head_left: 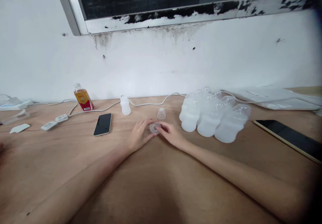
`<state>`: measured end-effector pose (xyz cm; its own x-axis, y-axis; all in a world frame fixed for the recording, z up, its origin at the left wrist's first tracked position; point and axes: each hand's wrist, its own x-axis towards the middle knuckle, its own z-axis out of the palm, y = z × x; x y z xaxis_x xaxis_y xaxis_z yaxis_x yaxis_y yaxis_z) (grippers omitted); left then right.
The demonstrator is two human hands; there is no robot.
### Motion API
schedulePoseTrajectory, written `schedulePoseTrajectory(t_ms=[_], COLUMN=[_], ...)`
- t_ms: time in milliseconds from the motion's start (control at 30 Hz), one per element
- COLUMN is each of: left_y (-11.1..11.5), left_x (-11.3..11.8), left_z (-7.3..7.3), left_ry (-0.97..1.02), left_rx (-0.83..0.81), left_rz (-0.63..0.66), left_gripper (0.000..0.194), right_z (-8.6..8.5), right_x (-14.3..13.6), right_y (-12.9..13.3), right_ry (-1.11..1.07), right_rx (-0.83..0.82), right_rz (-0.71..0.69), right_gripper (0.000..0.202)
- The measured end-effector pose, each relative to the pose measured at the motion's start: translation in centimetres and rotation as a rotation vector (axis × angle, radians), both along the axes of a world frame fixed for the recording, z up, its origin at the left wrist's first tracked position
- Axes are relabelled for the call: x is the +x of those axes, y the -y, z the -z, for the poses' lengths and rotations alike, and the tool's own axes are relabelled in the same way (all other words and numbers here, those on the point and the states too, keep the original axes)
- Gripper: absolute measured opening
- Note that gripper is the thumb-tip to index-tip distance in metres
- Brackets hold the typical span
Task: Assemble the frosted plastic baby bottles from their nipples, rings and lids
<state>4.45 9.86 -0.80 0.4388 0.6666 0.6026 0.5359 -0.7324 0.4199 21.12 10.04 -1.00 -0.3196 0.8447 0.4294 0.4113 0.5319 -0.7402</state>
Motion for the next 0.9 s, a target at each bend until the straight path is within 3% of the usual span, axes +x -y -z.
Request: schedulePoseTrajectory(t_ms=[133,333,600,900], left_y=[0.1,-0.4,-0.4,-0.3], left_x=[0.1,0.1,0.2,1.0], left_z=[0.0,0.2,0.7,0.8], left_ry=[0.003,0.037,-0.036,-0.033], left_rx=[-0.02,-0.102,-0.113,-0.148], left_rz=[0.037,-0.021,-0.027,-0.084], left_gripper=[0.048,0.014,0.011,0.005], right_z=[-0.1,-0.2,0.1,0.3], right_x=[0.0,0.0,-0.3,-0.4], right_y=[-0.2,0.3,0.4,0.3], right_ry=[-0.032,0.035,0.242,0.324], right_rx=[-0.088,0.002,0.174,0.191], right_rz=[-0.017,0.009,0.041,0.073], right_gripper=[0.024,0.019,0.009,0.008])
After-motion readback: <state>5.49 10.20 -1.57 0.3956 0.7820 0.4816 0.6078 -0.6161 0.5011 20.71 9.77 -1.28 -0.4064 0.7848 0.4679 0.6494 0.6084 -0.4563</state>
